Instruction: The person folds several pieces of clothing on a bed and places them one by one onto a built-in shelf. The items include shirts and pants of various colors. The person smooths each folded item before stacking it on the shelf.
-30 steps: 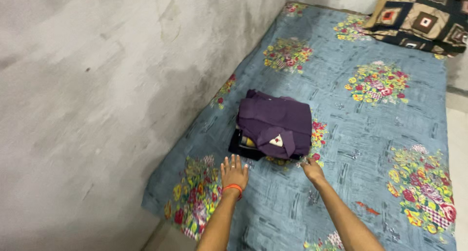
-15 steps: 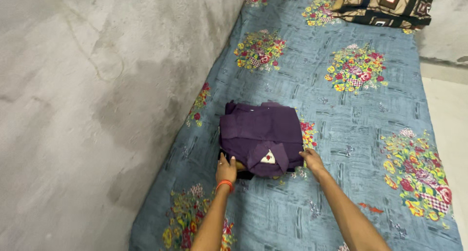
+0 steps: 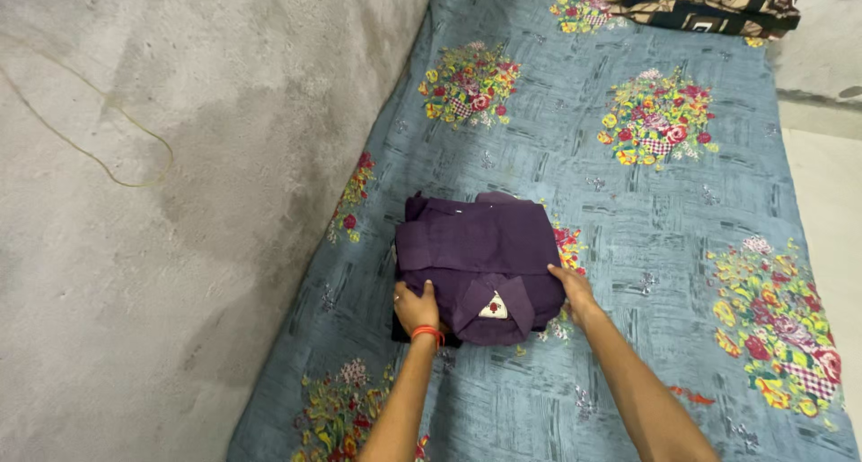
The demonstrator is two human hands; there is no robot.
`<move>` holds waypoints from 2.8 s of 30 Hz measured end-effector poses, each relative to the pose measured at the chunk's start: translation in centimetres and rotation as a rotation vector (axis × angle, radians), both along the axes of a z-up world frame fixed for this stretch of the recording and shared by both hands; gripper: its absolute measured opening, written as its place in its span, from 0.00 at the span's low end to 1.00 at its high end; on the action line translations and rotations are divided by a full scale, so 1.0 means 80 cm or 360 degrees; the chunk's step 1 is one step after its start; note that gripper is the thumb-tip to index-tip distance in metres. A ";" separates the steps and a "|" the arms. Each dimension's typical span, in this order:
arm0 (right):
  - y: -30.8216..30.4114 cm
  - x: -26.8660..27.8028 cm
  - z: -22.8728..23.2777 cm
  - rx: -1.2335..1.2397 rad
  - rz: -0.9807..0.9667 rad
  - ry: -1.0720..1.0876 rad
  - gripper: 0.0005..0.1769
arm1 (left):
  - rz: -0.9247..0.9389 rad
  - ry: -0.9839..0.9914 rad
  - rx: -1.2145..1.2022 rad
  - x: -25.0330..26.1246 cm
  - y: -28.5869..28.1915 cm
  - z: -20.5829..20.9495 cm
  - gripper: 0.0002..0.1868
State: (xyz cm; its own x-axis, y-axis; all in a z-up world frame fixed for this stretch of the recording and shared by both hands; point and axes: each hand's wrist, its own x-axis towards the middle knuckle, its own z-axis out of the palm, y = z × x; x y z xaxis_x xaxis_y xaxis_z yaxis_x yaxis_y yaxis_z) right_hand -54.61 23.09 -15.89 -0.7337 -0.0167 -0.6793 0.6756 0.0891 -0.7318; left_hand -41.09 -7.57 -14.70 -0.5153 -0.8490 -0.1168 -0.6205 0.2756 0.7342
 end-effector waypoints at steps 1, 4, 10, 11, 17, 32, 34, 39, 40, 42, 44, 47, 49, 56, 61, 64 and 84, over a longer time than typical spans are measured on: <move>0.000 -0.002 0.001 -0.0003 -0.0032 0.0038 0.27 | -0.0002 0.0000 0.0028 -0.002 0.001 0.004 0.34; -0.005 -0.006 0.007 -0.0331 -0.0095 -0.0089 0.28 | 0.0028 -0.0009 0.0118 -0.005 0.000 0.012 0.34; -0.019 -0.010 0.012 -0.0117 0.0074 -0.0152 0.28 | 0.0123 0.0023 0.0162 -0.011 -0.008 0.008 0.34; -0.020 -0.010 0.011 -0.0137 0.0067 -0.0135 0.28 | 0.0109 0.0078 0.0048 -0.012 -0.006 0.007 0.35; -0.019 -0.011 0.012 -0.0092 0.0059 -0.0133 0.25 | 0.0063 0.0284 0.0117 -0.006 0.001 0.007 0.30; -0.028 -0.004 0.067 -0.0199 0.0116 -0.0297 0.29 | 0.0168 0.0464 0.1572 -0.016 -0.051 -0.001 0.45; -0.029 -0.001 0.069 -0.0185 0.0158 -0.0304 0.31 | 0.0073 0.0609 0.1609 -0.015 -0.054 0.001 0.45; -0.029 0.002 0.068 -0.0152 0.0168 -0.0182 0.29 | -0.0005 0.0205 0.1423 -0.017 -0.057 -0.024 0.45; -0.029 0.003 0.067 -0.0141 0.0156 -0.0187 0.29 | -0.0033 0.0321 0.1419 -0.016 -0.057 -0.031 0.45; -0.027 0.005 0.066 -0.0160 0.0165 -0.0167 0.28 | -0.0087 0.0555 0.1407 -0.016 -0.056 -0.043 0.44; -0.026 0.004 0.067 -0.0179 0.0170 -0.0150 0.27 | -0.0015 0.0542 0.1445 -0.017 -0.057 -0.050 0.43; -0.023 0.004 0.068 -0.0195 0.0154 -0.0199 0.25 | 0.0035 0.0546 0.1486 -0.016 -0.055 -0.051 0.41; -0.020 0.003 0.065 -0.0191 0.0121 -0.0310 0.24 | 0.0035 0.0632 0.1560 -0.011 -0.053 -0.046 0.39; 0.012 0.019 0.034 -0.0566 0.0120 -0.0489 0.22 | -0.0099 0.0394 0.1682 0.024 -0.065 -0.007 0.40; 0.011 0.041 0.043 -0.0603 0.0093 -0.0508 0.26 | -0.0118 0.0240 0.1710 0.042 -0.063 0.023 0.47; -0.004 0.047 0.061 -0.0663 0.0027 -0.0481 0.29 | -0.0137 0.0293 0.1799 0.039 -0.058 0.041 0.48; 0.041 0.079 -0.004 -0.0871 0.0068 -0.0580 0.22 | -0.0337 0.0594 0.2518 0.062 -0.062 0.019 0.34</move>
State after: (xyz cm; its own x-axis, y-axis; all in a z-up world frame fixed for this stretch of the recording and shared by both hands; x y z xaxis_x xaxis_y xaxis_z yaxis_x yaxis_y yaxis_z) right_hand -48.30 26.37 -16.18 -0.4491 -0.4544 -0.7693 0.8930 -0.1985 -0.4040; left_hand -36.10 -12.51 -13.16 -0.7972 0.0728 -0.5993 -0.4061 -0.7992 0.4431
